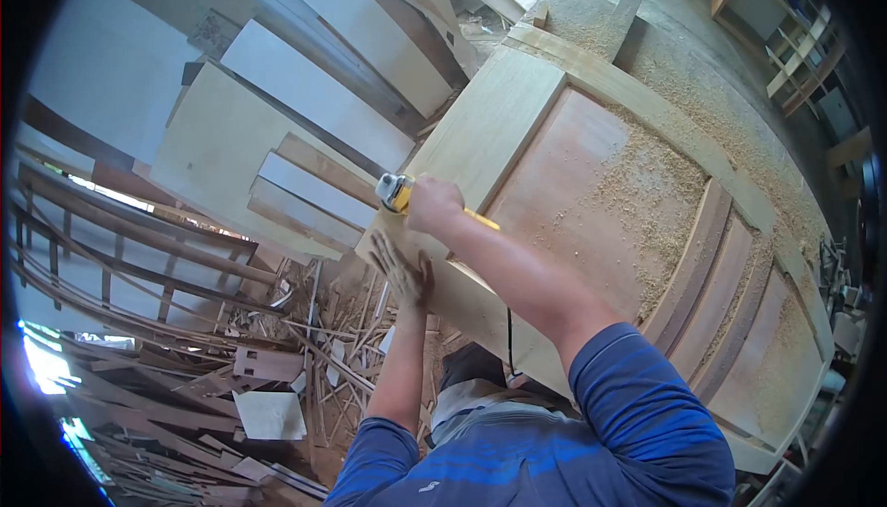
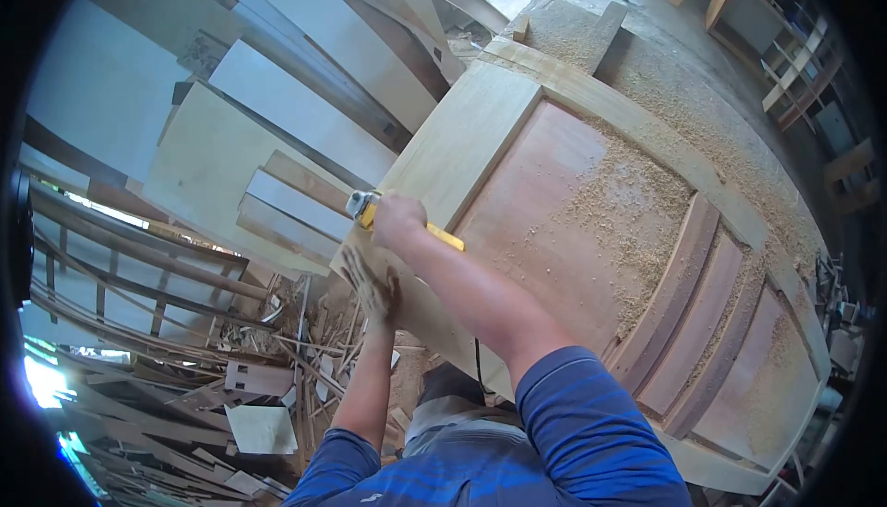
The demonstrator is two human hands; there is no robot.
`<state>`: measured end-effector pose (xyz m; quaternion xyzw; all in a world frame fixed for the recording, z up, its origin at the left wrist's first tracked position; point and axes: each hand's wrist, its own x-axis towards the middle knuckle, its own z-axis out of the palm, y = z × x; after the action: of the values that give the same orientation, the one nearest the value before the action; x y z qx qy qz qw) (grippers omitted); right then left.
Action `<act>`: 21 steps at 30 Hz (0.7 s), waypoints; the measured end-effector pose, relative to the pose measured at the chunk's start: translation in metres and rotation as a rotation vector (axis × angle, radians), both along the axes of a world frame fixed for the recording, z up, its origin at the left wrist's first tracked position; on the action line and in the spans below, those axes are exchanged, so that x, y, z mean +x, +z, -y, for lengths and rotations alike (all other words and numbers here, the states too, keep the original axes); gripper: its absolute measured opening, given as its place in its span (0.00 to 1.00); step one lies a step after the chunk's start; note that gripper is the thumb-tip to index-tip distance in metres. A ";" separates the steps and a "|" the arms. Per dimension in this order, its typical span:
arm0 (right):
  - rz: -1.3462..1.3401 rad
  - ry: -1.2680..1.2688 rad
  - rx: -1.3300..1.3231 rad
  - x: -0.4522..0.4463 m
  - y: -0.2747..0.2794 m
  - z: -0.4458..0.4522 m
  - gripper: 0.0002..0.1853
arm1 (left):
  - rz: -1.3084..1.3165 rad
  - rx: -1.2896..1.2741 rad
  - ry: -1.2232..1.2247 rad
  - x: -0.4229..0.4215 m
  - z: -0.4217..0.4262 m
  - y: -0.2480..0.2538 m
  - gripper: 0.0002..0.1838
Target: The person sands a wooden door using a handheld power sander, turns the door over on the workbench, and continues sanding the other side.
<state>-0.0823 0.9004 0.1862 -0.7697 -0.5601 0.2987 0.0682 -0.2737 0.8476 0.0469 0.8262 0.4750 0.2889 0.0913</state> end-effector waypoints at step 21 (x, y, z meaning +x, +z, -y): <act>0.112 -0.651 -0.100 0.341 -0.007 -0.128 0.39 | -0.367 -0.081 -0.472 0.187 -0.162 0.001 0.56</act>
<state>0.2592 1.0283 0.1794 -0.9259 -0.2723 0.2455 0.0913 -0.0871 1.0092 0.0479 0.9479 0.2895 0.0862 0.1012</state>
